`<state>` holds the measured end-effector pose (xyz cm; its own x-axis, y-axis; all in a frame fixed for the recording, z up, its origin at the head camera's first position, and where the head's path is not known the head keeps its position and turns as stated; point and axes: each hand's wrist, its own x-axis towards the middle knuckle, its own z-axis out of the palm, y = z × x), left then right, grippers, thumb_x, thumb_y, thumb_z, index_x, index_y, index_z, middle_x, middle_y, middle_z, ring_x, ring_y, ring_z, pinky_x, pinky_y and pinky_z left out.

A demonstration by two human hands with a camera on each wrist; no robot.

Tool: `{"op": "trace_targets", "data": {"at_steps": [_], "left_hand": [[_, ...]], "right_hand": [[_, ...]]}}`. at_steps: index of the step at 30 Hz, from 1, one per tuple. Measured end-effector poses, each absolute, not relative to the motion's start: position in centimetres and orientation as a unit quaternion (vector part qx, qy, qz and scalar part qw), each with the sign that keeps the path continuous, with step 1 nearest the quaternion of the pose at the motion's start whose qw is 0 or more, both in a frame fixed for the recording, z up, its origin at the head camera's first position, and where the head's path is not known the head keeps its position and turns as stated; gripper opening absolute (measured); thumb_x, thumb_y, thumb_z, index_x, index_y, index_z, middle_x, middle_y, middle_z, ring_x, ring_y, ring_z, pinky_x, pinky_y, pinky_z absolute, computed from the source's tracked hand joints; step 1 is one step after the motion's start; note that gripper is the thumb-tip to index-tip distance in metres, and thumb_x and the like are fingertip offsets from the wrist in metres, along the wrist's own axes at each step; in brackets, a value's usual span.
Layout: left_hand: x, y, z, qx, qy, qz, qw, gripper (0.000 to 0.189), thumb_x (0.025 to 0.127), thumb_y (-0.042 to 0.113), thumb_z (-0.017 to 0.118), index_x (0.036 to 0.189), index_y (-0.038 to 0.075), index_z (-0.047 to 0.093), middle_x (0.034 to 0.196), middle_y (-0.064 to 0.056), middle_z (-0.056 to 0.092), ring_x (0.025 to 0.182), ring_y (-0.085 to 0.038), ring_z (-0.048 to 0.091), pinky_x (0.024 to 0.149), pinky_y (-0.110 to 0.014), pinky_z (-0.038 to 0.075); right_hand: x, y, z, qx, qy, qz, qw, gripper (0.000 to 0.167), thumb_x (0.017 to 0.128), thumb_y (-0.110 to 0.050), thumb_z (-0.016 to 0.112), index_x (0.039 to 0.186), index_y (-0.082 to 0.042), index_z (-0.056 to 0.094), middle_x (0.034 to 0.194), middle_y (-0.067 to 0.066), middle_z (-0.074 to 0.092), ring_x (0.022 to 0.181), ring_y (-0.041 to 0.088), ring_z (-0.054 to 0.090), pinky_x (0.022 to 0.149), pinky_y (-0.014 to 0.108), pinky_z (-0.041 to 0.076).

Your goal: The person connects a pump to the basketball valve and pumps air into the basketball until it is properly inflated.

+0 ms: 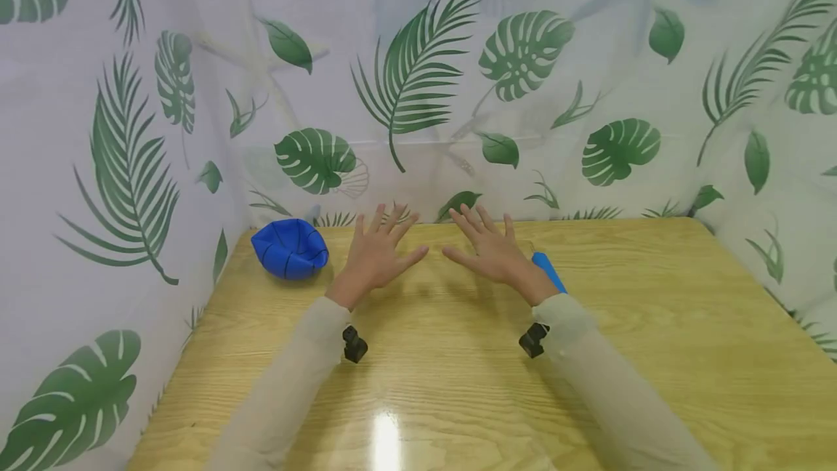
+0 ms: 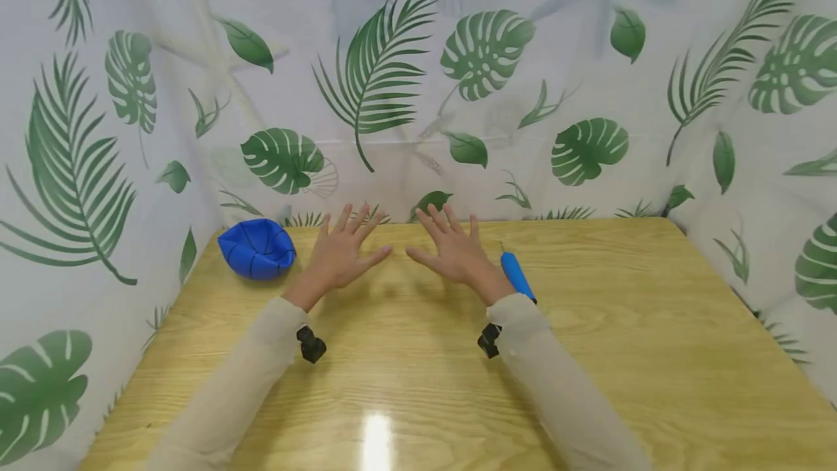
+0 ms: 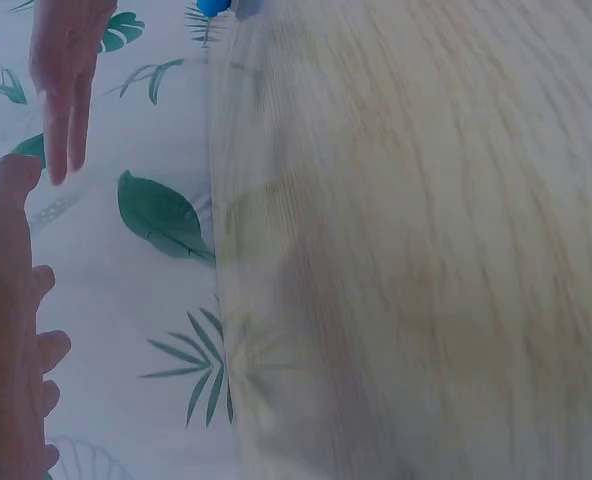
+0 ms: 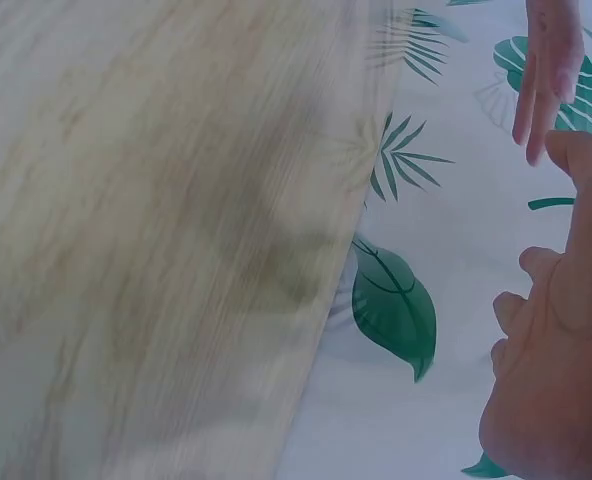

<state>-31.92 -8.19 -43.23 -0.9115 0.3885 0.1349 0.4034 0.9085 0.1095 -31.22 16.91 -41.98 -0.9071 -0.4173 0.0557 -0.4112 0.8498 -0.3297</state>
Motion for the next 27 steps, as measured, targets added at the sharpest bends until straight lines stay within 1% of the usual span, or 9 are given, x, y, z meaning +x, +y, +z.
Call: {"op": "trace_targets", "data": {"at_steps": [3, 6, 9, 12, 17, 20, 22, 25, 27], "left_hand": [[-31.7, -9.2, -42.9, -0.192, -0.978, -0.059, 0.050, 0.077, 0.100, 0.072, 0.035, 0.164, 0.032, 0.018, 0.172, -0.006, 0.016, 0.160, -0.035, 0.007, 0.124, -0.066, 0.007], [-31.4, -10.5, -42.7, -0.184, -0.980, -0.067, 0.045, 0.078, 0.100, 0.070, 0.037, 0.164, 0.031, 0.018, 0.172, -0.008, 0.015, 0.160, -0.035, 0.006, 0.125, -0.065, 0.006], [-31.2, -12.1, -42.6, -0.181, -0.980, -0.074, 0.048, 0.079, 0.100, 0.069, 0.040, 0.164, 0.028, 0.020, 0.171, -0.010, 0.017, 0.160, -0.036, 0.007, 0.125, -0.065, 0.004], [-30.9, -14.0, -42.6, -0.178, -0.980, -0.073, 0.055, 0.082, 0.098, 0.069, 0.043, 0.164, 0.026, 0.020, 0.171, -0.012, 0.019, 0.159, -0.036, 0.008, 0.125, -0.065, 0.002], [-30.5, -17.6, -42.8, -0.169, -0.981, -0.077, 0.060, 0.088, 0.095, 0.065, 0.056, 0.164, 0.023, 0.022, 0.170, -0.015, 0.019, 0.159, -0.038, 0.010, 0.123, -0.068, 0.002], [-30.1, -19.8, -42.9, -0.164, -0.981, -0.077, 0.069, 0.093, 0.091, 0.061, 0.065, 0.163, 0.019, 0.025, 0.169, -0.018, 0.022, 0.157, -0.040, 0.015, 0.122, -0.070, 0.005], [-29.7, -21.2, -43.1, -0.165, -0.980, -0.080, 0.083, 0.094, 0.088, 0.057, 0.071, 0.161, 0.015, 0.030, 0.166, -0.020, 0.027, 0.156, -0.041, 0.020, 0.122, -0.070, 0.007], [-29.2, -22.9, -43.4, -0.172, -0.975, -0.082, 0.113, 0.091, 0.083, 0.048, 0.080, 0.155, 0.009, 0.040, 0.159, -0.024, 0.038, 0.150, -0.043, 0.031, 0.121, -0.070, 0.012], [-29.0, -23.7, -43.6, -0.180, -0.971, -0.080, 0.137, 0.085, 0.081, 0.043, 0.085, 0.148, 0.005, 0.049, 0.151, -0.026, 0.047, 0.144, -0.043, 0.040, 0.120, -0.069, 0.018]], "right_hand": [[-31.3, 17.2, -41.7, -0.217, 0.961, -0.170, 0.004, 0.086, 0.100, -0.070, 0.040, 0.165, -0.021, 0.013, 0.172, 0.010, 0.010, 0.160, 0.034, -0.002, 0.119, 0.071, -0.010], [-31.2, 17.8, -41.4, -0.220, 0.960, -0.171, -0.001, 0.084, 0.101, -0.063, 0.046, 0.165, -0.021, 0.013, 0.172, 0.011, 0.010, 0.160, 0.034, -0.002, 0.119, 0.071, -0.012], [-31.2, 18.8, -41.1, -0.218, 0.963, -0.159, -0.006, 0.082, 0.102, -0.058, 0.049, 0.165, -0.023, 0.012, 0.173, 0.009, 0.009, 0.160, 0.034, -0.001, 0.119, 0.071, -0.011], [-31.0, 20.1, -40.8, -0.214, 0.965, -0.150, -0.013, 0.081, 0.101, -0.055, 0.053, 0.165, -0.021, 0.015, 0.172, 0.011, 0.011, 0.159, 0.037, 0.003, 0.119, 0.072, -0.008], [-30.9, 22.5, -41.1, -0.200, 0.970, -0.138, -0.019, 0.081, 0.101, -0.052, 0.057, 0.164, -0.016, 0.022, 0.169, 0.018, 0.020, 0.158, 0.041, 0.010, 0.117, 0.075, -0.004], [-30.7, 24.0, -41.6, -0.192, 0.973, -0.129, -0.016, 0.079, 0.101, -0.051, 0.058, 0.163, -0.014, 0.025, 0.168, 0.020, 0.023, 0.157, 0.042, 0.012, 0.117, 0.076, -0.001], [-30.4, 24.8, -42.0, -0.192, 0.972, -0.132, -0.015, 0.078, 0.100, -0.049, 0.059, 0.162, -0.012, 0.027, 0.166, 0.022, 0.026, 0.156, 0.044, 0.014, 0.116, 0.077, 0.001], [-30.1, 26.1, -42.7, -0.192, 0.973, -0.131, -0.014, 0.077, 0.100, -0.047, 0.060, 0.160, -0.009, 0.030, 0.164, 0.023, 0.030, 0.154, 0.046, 0.018, 0.115, 0.078, 0.004], [-29.9, 26.8, -43.1, -0.190, 0.973, -0.130, -0.012, 0.077, 0.100, -0.046, 0.061, 0.160, -0.009, 0.030, 0.163, 0.024, 0.031, 0.153, 0.047, 0.020, 0.114, 0.079, 0.004]]}}
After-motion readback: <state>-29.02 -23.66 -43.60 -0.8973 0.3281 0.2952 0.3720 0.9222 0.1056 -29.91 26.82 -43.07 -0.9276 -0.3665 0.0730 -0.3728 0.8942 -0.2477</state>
